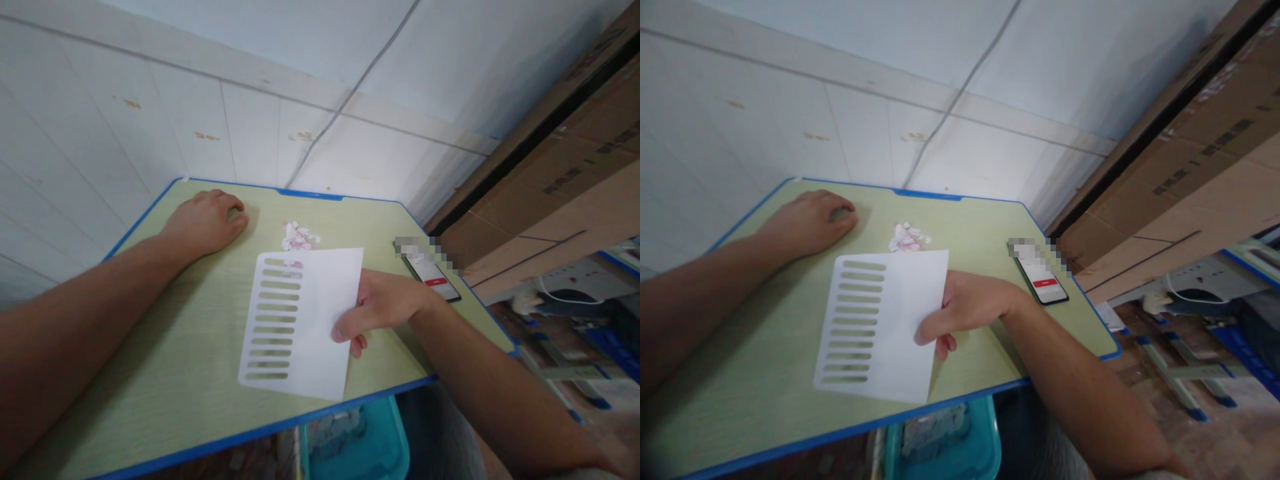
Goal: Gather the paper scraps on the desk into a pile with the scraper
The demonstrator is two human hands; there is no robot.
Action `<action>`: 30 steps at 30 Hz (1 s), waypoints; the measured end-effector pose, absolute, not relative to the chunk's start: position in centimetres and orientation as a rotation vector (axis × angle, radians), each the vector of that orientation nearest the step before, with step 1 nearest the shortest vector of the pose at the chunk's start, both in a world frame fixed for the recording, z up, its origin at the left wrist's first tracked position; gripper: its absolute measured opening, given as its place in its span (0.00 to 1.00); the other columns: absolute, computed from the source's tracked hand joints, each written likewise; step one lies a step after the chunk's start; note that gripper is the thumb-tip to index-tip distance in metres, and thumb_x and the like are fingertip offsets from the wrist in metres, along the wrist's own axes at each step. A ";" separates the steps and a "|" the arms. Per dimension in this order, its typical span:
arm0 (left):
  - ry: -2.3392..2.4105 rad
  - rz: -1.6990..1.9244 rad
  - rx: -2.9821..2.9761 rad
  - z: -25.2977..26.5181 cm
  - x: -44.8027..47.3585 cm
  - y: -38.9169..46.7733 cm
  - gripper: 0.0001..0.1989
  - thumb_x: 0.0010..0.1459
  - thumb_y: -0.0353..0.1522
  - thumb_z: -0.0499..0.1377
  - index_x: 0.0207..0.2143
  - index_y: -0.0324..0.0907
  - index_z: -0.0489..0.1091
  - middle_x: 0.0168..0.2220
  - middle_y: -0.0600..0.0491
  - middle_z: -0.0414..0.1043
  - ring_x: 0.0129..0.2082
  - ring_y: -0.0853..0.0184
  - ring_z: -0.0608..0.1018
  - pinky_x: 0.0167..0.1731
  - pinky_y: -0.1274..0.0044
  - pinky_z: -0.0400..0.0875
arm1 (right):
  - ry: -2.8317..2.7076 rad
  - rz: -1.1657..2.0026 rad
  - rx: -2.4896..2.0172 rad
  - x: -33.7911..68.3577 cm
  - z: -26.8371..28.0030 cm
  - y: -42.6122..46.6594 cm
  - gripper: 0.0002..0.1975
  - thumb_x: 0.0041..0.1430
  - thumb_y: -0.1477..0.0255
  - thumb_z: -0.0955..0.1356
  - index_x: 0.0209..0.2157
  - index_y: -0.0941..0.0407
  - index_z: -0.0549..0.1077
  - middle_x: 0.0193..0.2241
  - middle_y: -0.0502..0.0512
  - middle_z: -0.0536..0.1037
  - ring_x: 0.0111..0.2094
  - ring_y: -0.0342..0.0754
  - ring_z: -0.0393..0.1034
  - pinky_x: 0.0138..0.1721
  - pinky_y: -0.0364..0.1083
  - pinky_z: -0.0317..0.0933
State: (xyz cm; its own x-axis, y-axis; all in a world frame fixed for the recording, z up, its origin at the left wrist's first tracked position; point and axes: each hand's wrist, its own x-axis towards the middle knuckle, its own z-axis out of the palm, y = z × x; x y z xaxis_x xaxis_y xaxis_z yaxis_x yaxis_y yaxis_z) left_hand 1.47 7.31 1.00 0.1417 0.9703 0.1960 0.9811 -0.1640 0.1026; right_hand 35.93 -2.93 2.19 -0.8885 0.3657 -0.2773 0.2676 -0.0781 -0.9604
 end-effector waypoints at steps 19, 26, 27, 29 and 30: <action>-1.985 -0.318 -2.344 1.3 1.5 7.0 0.33 0.78 0.42 0.50 0.68 0.32 0.83 0.72 0.28 0.80 0.75 0.36 0.79 0.79 0.49 0.72 | -1.616 0.953 -1.079 34.2 3.3 -2.5 0.13 0.59 0.61 0.78 0.28 0.52 0.78 0.23 0.54 0.83 0.22 0.49 0.75 0.27 0.48 0.78; -1.957 -0.386 -2.333 0.0 0.5 7.9 0.33 0.77 0.46 0.50 0.67 0.40 0.85 0.70 0.34 0.83 0.74 0.40 0.80 0.78 0.53 0.73 | -1.669 1.026 -1.131 34.1 3.0 -3.0 0.09 0.56 0.65 0.76 0.25 0.51 0.77 0.21 0.53 0.80 0.21 0.48 0.74 0.24 0.46 0.75; -1.956 -0.400 -2.321 -0.2 0.4 8.0 0.33 0.76 0.47 0.50 0.67 0.42 0.85 0.70 0.36 0.83 0.73 0.41 0.81 0.77 0.54 0.73 | -1.680 1.040 -1.135 34.0 2.9 -3.1 0.09 0.56 0.66 0.76 0.25 0.51 0.77 0.21 0.53 0.80 0.21 0.49 0.74 0.24 0.47 0.75; -1.957 -0.422 -2.313 -0.5 0.2 8.3 0.33 0.75 0.48 0.50 0.66 0.44 0.86 0.69 0.37 0.84 0.73 0.41 0.81 0.77 0.54 0.73 | -1.701 1.056 -1.120 33.9 2.8 -3.1 0.08 0.55 0.67 0.77 0.26 0.51 0.77 0.21 0.53 0.80 0.22 0.49 0.74 0.25 0.47 0.76; -1.957 -0.432 -2.317 -0.5 0.1 8.3 0.33 0.75 0.48 0.51 0.66 0.44 0.86 0.70 0.37 0.84 0.73 0.41 0.81 0.76 0.54 0.73 | -1.709 1.056 -1.104 33.9 2.7 -3.2 0.07 0.55 0.67 0.77 0.26 0.51 0.78 0.22 0.52 0.80 0.22 0.48 0.74 0.25 0.47 0.77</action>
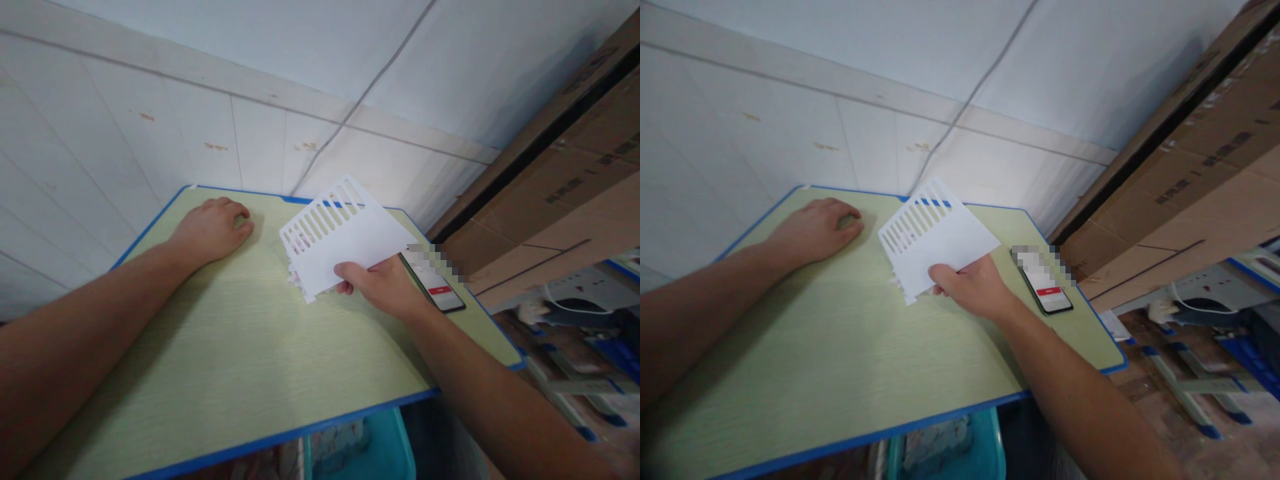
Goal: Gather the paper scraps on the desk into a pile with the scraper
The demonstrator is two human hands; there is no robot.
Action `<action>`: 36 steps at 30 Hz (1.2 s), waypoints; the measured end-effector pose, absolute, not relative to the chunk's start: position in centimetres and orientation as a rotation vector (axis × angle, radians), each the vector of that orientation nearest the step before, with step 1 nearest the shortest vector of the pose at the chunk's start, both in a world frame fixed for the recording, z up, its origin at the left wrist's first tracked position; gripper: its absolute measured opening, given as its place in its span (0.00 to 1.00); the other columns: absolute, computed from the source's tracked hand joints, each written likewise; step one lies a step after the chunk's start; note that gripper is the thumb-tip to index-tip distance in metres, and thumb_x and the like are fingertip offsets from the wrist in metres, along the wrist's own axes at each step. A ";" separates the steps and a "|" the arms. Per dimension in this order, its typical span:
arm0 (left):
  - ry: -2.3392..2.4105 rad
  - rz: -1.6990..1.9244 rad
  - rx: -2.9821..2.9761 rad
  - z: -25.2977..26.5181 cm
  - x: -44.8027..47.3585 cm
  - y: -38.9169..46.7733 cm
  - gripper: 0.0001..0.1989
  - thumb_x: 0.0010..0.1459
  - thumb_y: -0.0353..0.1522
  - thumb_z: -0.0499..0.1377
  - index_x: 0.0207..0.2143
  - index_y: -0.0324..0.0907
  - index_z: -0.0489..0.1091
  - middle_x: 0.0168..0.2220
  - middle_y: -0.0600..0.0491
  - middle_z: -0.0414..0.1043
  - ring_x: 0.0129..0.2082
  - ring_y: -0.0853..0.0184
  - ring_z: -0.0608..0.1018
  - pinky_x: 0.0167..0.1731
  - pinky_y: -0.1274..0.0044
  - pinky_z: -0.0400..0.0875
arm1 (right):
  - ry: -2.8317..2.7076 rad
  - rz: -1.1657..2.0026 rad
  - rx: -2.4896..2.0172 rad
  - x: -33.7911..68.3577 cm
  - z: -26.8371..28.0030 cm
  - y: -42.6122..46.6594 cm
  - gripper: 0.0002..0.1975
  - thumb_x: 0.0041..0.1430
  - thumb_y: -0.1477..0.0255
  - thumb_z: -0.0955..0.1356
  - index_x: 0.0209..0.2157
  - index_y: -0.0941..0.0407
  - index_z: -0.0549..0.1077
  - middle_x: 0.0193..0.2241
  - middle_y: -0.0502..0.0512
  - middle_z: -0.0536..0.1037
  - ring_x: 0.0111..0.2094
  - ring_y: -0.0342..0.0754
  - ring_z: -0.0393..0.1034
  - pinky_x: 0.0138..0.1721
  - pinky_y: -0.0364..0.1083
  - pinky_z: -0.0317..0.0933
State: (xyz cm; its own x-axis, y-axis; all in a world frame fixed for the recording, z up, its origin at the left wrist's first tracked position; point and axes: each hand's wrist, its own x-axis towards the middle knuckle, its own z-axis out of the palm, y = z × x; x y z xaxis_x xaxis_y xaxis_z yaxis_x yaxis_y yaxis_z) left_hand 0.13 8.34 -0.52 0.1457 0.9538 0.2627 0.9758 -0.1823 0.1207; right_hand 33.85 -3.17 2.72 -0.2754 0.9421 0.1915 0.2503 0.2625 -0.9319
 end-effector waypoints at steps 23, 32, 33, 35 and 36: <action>-1.947 -0.409 -2.333 -0.5 -0.1 8.4 0.34 0.73 0.50 0.51 0.66 0.44 0.85 0.70 0.38 0.84 0.73 0.42 0.81 0.76 0.57 0.73 | -1.655 1.050 -1.045 34.3 3.3 -3.3 0.13 0.60 0.64 0.77 0.24 0.51 0.78 0.20 0.53 0.80 0.21 0.49 0.72 0.26 0.50 0.75; -1.964 -0.424 -2.355 -0.3 0.2 8.2 0.34 0.71 0.49 0.54 0.67 0.43 0.85 0.70 0.37 0.84 0.73 0.40 0.80 0.76 0.55 0.72 | -1.779 1.155 -1.015 34.8 3.5 -3.4 0.14 0.61 0.64 0.80 0.25 0.53 0.80 0.21 0.54 0.82 0.22 0.50 0.75 0.27 0.49 0.76; -1.966 -0.431 -2.359 -0.3 0.1 8.3 0.35 0.70 0.48 0.54 0.67 0.43 0.85 0.71 0.37 0.84 0.74 0.40 0.80 0.76 0.54 0.72 | -1.796 1.209 -1.020 34.8 3.4 -3.4 0.14 0.61 0.64 0.80 0.25 0.53 0.80 0.22 0.55 0.82 0.22 0.49 0.76 0.27 0.49 0.77; -1.968 -0.429 -2.360 -0.4 0.1 8.4 0.35 0.70 0.49 0.54 0.67 0.43 0.85 0.71 0.37 0.83 0.74 0.40 0.80 0.76 0.55 0.72 | -1.799 1.284 -1.035 34.8 3.2 -3.4 0.13 0.60 0.63 0.82 0.27 0.53 0.81 0.23 0.54 0.83 0.23 0.49 0.76 0.26 0.48 0.77; -1.967 -0.421 -2.356 -0.4 0.1 8.4 0.35 0.71 0.49 0.54 0.67 0.43 0.85 0.71 0.37 0.83 0.73 0.40 0.80 0.76 0.55 0.72 | -1.791 1.308 -1.041 34.8 3.0 -3.4 0.13 0.60 0.64 0.82 0.28 0.53 0.80 0.23 0.54 0.83 0.23 0.49 0.76 0.26 0.48 0.77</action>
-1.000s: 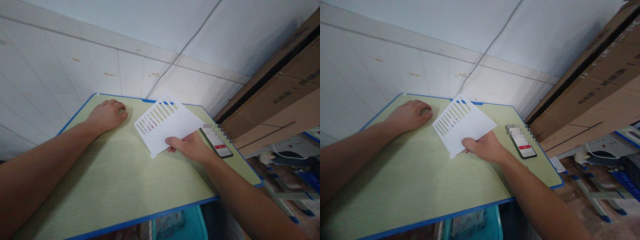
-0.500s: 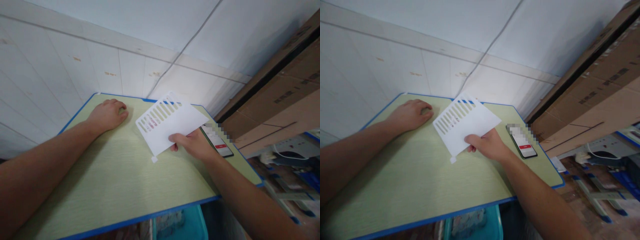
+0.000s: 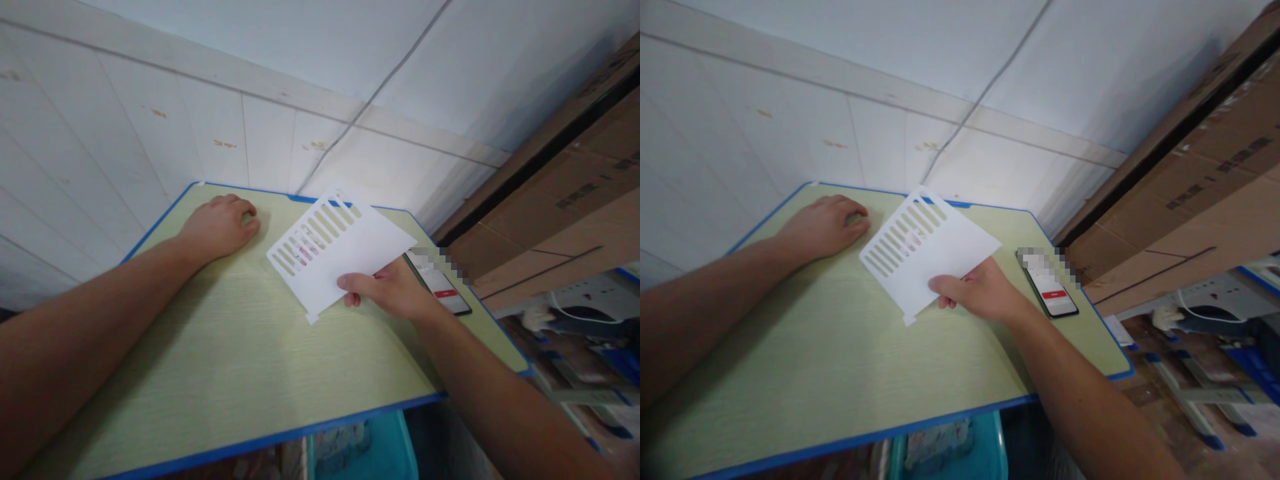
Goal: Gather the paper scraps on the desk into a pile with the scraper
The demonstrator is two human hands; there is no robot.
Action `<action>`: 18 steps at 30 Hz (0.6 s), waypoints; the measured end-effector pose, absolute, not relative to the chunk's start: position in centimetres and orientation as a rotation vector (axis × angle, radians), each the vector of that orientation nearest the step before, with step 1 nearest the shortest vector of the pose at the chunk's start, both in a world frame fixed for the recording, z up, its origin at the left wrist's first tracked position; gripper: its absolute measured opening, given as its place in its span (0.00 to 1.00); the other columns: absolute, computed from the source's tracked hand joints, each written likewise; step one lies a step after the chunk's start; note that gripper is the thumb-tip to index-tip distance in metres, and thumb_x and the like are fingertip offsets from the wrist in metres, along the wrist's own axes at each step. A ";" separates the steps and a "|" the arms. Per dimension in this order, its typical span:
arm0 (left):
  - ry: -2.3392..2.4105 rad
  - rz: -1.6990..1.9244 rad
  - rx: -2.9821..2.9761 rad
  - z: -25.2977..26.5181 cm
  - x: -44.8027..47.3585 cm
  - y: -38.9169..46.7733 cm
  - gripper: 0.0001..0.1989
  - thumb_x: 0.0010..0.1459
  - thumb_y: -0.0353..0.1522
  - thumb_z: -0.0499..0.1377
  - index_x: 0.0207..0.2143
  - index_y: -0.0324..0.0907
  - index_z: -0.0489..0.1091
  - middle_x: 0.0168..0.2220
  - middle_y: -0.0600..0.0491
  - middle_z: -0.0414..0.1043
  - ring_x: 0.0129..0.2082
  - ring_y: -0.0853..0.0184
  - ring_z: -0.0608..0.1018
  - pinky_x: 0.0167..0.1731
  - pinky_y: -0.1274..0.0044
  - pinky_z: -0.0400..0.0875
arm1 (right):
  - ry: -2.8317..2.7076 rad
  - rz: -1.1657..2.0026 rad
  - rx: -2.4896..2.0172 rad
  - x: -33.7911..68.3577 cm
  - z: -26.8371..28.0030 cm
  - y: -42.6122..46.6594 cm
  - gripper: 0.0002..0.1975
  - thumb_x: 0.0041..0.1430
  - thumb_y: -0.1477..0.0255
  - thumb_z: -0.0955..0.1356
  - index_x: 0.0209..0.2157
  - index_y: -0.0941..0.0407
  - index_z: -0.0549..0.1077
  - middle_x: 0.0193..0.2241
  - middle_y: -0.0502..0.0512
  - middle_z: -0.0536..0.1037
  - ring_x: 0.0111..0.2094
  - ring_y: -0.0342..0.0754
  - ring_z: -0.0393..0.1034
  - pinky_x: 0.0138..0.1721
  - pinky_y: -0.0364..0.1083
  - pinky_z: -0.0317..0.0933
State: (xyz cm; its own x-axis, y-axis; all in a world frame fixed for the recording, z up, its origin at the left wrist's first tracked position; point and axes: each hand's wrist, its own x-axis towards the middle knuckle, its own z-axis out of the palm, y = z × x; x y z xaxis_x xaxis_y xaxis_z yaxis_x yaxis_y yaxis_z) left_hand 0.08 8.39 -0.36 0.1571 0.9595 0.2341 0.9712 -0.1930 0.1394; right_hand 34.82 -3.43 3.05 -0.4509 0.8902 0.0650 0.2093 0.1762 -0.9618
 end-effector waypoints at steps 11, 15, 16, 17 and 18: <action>-1.964 -0.331 -2.338 0.2 0.6 7.8 0.33 0.77 0.46 0.49 0.68 0.39 0.83 0.71 0.35 0.82 0.73 0.42 0.80 0.77 0.55 0.72 | -1.746 1.490 -1.009 35.1 2.8 -3.2 0.10 0.57 0.67 0.82 0.32 0.55 0.81 0.25 0.52 0.84 0.23 0.46 0.77 0.25 0.43 0.76; -1.964 -0.320 -2.347 0.6 1.0 7.5 0.32 0.78 0.44 0.51 0.68 0.36 0.82 0.72 0.32 0.81 0.74 0.41 0.80 0.78 0.53 0.73 | -1.756 1.548 -1.013 35.0 2.9 -3.4 0.10 0.55 0.69 0.82 0.33 0.56 0.81 0.26 0.51 0.84 0.23 0.45 0.76 0.24 0.42 0.74; -1.970 -0.322 -2.344 0.7 1.0 7.4 0.31 0.78 0.43 0.51 0.68 0.36 0.82 0.72 0.32 0.81 0.74 0.41 0.79 0.78 0.53 0.73 | -1.771 1.579 -1.007 35.0 3.0 -3.5 0.10 0.55 0.69 0.82 0.34 0.56 0.82 0.26 0.50 0.84 0.22 0.44 0.76 0.24 0.42 0.73; -1.978 -0.325 -2.339 0.7 1.1 7.3 0.31 0.79 0.43 0.51 0.69 0.36 0.82 0.72 0.32 0.80 0.74 0.41 0.79 0.78 0.53 0.72 | -1.786 1.606 -0.996 35.0 3.0 -3.5 0.10 0.55 0.69 0.82 0.34 0.56 0.82 0.26 0.50 0.83 0.22 0.44 0.75 0.23 0.41 0.72; -1.982 -0.328 -2.339 0.7 1.1 7.3 0.31 0.79 0.43 0.52 0.69 0.36 0.82 0.72 0.32 0.80 0.74 0.41 0.79 0.78 0.52 0.72 | -1.802 1.626 -0.982 35.1 3.1 -3.6 0.10 0.55 0.69 0.82 0.34 0.56 0.82 0.26 0.49 0.83 0.22 0.44 0.75 0.23 0.41 0.72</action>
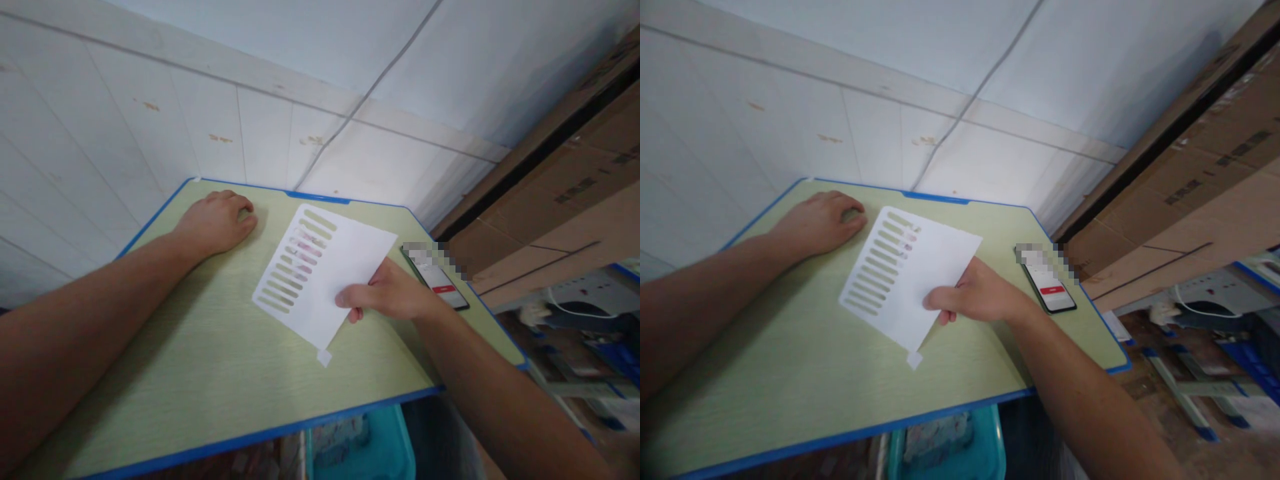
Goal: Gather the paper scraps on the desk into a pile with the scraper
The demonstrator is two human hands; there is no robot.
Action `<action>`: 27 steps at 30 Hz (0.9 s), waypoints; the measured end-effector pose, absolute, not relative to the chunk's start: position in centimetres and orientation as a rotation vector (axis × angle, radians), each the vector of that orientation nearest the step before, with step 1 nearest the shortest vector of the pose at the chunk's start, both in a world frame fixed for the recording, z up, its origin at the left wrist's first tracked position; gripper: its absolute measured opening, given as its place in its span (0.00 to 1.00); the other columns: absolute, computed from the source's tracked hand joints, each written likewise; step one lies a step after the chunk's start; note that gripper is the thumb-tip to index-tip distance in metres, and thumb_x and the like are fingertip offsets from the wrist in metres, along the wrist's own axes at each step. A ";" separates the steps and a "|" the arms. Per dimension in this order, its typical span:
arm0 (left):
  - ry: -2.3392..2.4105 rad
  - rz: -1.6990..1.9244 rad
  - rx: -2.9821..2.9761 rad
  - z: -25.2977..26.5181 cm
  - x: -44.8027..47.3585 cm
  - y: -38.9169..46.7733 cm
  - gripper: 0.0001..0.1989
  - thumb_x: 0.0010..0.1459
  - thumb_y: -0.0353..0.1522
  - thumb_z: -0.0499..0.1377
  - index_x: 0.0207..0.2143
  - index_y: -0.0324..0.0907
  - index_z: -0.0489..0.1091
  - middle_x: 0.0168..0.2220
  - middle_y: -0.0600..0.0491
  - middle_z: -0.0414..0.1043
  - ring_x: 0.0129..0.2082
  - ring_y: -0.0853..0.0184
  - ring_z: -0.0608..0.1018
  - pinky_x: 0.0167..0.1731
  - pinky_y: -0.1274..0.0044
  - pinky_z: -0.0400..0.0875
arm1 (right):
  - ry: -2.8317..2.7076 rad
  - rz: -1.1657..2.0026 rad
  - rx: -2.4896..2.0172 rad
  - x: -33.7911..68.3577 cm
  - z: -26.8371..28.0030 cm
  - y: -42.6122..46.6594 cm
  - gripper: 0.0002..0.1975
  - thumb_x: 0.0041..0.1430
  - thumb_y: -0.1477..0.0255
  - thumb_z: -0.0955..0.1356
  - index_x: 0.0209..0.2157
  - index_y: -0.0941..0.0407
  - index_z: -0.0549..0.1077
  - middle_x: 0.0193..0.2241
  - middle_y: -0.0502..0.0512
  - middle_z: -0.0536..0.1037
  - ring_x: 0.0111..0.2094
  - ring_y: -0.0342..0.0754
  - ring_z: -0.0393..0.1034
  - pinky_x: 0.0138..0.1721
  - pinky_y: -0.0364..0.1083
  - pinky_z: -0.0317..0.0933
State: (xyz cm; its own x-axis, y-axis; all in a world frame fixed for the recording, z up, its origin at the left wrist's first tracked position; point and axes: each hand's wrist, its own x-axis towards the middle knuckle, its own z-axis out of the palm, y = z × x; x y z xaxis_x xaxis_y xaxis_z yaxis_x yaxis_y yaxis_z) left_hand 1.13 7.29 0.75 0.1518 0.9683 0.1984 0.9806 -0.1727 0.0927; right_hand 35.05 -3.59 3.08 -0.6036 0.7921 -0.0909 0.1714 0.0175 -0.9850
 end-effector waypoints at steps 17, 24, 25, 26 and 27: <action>-1.948 -0.371 -2.358 0.4 1.0 7.6 0.31 0.78 0.42 0.52 0.67 0.34 0.83 0.70 0.30 0.81 0.74 0.38 0.80 0.78 0.51 0.73 | -1.903 1.807 -0.911 35.6 3.0 -3.5 0.13 0.59 0.67 0.83 0.38 0.58 0.82 0.30 0.52 0.86 0.25 0.44 0.77 0.24 0.40 0.74; -1.987 -0.388 -2.338 0.9 1.5 7.2 0.30 0.78 0.41 0.53 0.66 0.33 0.84 0.71 0.30 0.81 0.75 0.37 0.80 0.78 0.50 0.73 | -1.930 1.860 -0.891 35.3 3.3 -3.6 0.12 0.58 0.67 0.83 0.35 0.57 0.82 0.28 0.50 0.84 0.23 0.43 0.76 0.23 0.40 0.74; -1.990 -0.383 -2.335 0.9 1.6 7.1 0.30 0.78 0.41 0.53 0.67 0.34 0.84 0.71 0.30 0.81 0.75 0.37 0.79 0.78 0.50 0.72 | -1.911 1.842 -0.865 35.2 3.3 -3.6 0.12 0.58 0.67 0.83 0.34 0.57 0.82 0.27 0.50 0.84 0.23 0.43 0.75 0.23 0.40 0.73; -1.994 -0.376 -2.333 1.0 1.6 7.1 0.30 0.78 0.41 0.53 0.67 0.34 0.84 0.72 0.30 0.81 0.75 0.38 0.79 0.79 0.50 0.72 | -1.886 1.821 -0.845 35.3 3.3 -3.5 0.11 0.59 0.68 0.83 0.34 0.57 0.82 0.27 0.50 0.83 0.22 0.43 0.75 0.23 0.40 0.73; -1.999 -0.368 -2.331 1.0 1.6 7.1 0.30 0.78 0.41 0.53 0.67 0.34 0.84 0.72 0.31 0.81 0.75 0.38 0.79 0.79 0.51 0.72 | -1.857 1.800 -0.831 35.3 3.2 -3.4 0.11 0.58 0.68 0.83 0.33 0.57 0.82 0.26 0.50 0.83 0.22 0.43 0.74 0.22 0.40 0.73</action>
State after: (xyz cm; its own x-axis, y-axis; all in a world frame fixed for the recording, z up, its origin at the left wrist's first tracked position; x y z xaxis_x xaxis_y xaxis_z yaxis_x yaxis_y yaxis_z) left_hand 1.59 7.09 0.97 0.1366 0.9679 0.2109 0.9796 -0.1637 0.1166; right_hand 35.29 -3.44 3.24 -0.7322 0.6729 -0.1056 0.1264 -0.0182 -0.9918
